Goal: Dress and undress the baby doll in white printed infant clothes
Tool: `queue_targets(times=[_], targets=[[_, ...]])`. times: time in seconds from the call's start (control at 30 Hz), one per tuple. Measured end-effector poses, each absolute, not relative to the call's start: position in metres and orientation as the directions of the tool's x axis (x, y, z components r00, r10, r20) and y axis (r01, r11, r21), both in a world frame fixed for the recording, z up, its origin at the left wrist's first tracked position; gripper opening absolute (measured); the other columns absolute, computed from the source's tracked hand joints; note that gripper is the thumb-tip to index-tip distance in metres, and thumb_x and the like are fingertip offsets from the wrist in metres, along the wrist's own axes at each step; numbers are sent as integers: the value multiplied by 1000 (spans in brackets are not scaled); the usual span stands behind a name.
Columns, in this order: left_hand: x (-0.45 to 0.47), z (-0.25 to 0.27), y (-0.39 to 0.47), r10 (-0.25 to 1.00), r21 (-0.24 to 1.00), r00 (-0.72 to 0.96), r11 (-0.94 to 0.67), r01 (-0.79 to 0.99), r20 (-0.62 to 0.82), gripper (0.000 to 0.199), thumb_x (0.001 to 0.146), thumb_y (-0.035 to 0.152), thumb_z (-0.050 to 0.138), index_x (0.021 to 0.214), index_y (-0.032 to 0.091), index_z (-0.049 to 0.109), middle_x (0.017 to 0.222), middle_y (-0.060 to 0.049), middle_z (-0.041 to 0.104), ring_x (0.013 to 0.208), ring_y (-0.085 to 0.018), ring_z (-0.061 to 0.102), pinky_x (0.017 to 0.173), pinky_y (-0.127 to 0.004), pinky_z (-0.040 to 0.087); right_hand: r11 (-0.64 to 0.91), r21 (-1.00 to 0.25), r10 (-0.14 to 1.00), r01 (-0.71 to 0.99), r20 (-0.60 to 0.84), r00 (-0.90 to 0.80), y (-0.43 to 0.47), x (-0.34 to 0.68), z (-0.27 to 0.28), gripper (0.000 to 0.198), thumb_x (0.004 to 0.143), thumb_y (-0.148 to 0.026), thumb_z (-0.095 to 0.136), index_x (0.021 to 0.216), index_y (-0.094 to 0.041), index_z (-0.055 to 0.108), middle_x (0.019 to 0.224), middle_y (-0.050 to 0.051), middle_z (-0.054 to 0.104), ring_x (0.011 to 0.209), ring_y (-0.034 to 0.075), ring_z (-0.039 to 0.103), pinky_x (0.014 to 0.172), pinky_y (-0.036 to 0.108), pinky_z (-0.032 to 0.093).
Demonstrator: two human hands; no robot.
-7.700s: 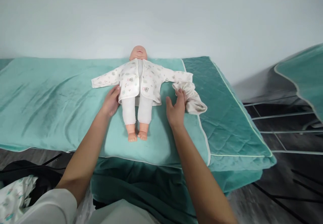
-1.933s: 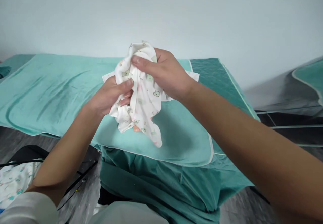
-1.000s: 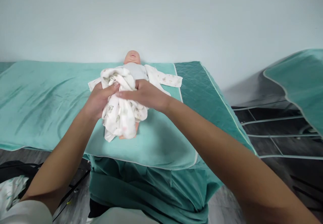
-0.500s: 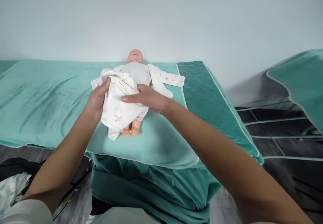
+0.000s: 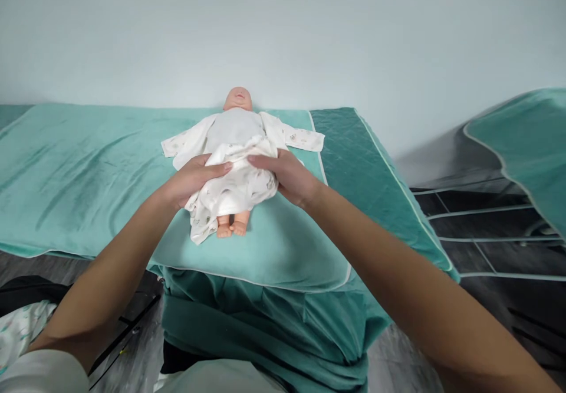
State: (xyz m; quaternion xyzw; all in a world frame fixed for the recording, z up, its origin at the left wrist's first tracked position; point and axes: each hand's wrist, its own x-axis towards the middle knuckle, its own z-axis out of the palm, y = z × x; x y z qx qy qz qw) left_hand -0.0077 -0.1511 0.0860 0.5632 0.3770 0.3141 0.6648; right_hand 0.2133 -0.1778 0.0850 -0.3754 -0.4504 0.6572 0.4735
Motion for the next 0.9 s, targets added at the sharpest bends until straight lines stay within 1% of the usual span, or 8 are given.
queue_targets(times=[0.1, 0.23, 0.3, 0.37, 0.5, 0.67, 0.8, 0.9], targets=[[-5, 87, -156, 814, 964, 546, 61, 260, -199, 37, 84, 47, 72, 105, 17, 72, 104, -10, 76, 95, -27, 69, 78, -34, 52, -386, -889, 903, -247, -309, -299, -205, 213, 59, 43, 74, -35, 88, 109, -15, 74, 94, 9, 78, 82, 21, 73, 77, 32, 61], [-3, 92, -165, 734, 727, 602, -223, 650, -313, 30, 92, 43, 56, 104, 19, 70, 112, -7, 75, 99, -24, 66, 80, -32, 47, -563, -768, 818, -305, -465, -338, -249, 198, 37, 38, 78, -37, 85, 107, -15, 74, 97, 10, 78, 84, 22, 74, 76, 30, 61], [-1, 94, -170, 702, 614, 619, -325, 719, -353, 31, 95, 40, 52, 107, 17, 68, 117, -10, 73, 102, -25, 66, 82, -33, 46, -572, -756, 814, -318, -477, -331, -263, 191, 28, 35, 79, -38, 85, 105, -18, 74, 99, 9, 78, 91, 23, 74, 80, 30, 61], [3, 94, -174, 675, 546, 631, -386, 744, -383, 31, 95, 37, 52, 110, 16, 68, 122, -13, 71, 107, -27, 65, 85, -34, 46, -519, -809, 850, -276, -457, -260, -269, 186, 18, 34, 79, -41, 84, 104, -21, 74, 100, 7, 78, 95, 24, 73, 85, 32, 61], [11, 88, -180, 651, 486, 644, -445, 752, -401, 29, 95, 34, 52, 110, 14, 67, 120, -16, 71, 108, -30, 66, 84, -35, 46, -325, -945, 942, -40, -320, -99, -264, 183, -3, 51, 80, -61, 78, 111, -21, 74, 109, 9, 76, 107, 30, 70, 107, 45, 53], [7, 76, -179, 651, 654, 662, -322, 685, -372, 30, 91, 37, 56, 110, 17, 68, 120, -11, 73, 107, -28, 67, 82, -32, 47, -105, -989, 994, 101, -108, -19, -266, 179, -13, 59, 83, -70, 67, 115, -21, 73, 126, 13, 70, 126, 34, 61, 122, 54, 38], [-1, 72, -180, 645, 810, 694, -195, 553, -319, 32, 89, 42, 61, 110, 19, 70, 117, -7, 74, 107, -27, 67, 82, -31, 48, -50, -996, 994, 69, -43, 98, -273, 177, -18, 53, 87, -65, 66, 119, -23, 68, 128, 11, 69, 127, 30, 61, 118, 49, 43], [-4, 75, -179, 638, 879, 707, -97, 467, -305, 33, 85, 44, 67, 107, 20, 72, 112, -6, 75, 103, -27, 68, 77, -30, 48, 27, -999, 977, 32, 33, 209, -268, 180, -26, 44, 89, -62, 65, 110, -23, 64, 114, 9, 70, 110, 26, 65, 106, 44, 50]])
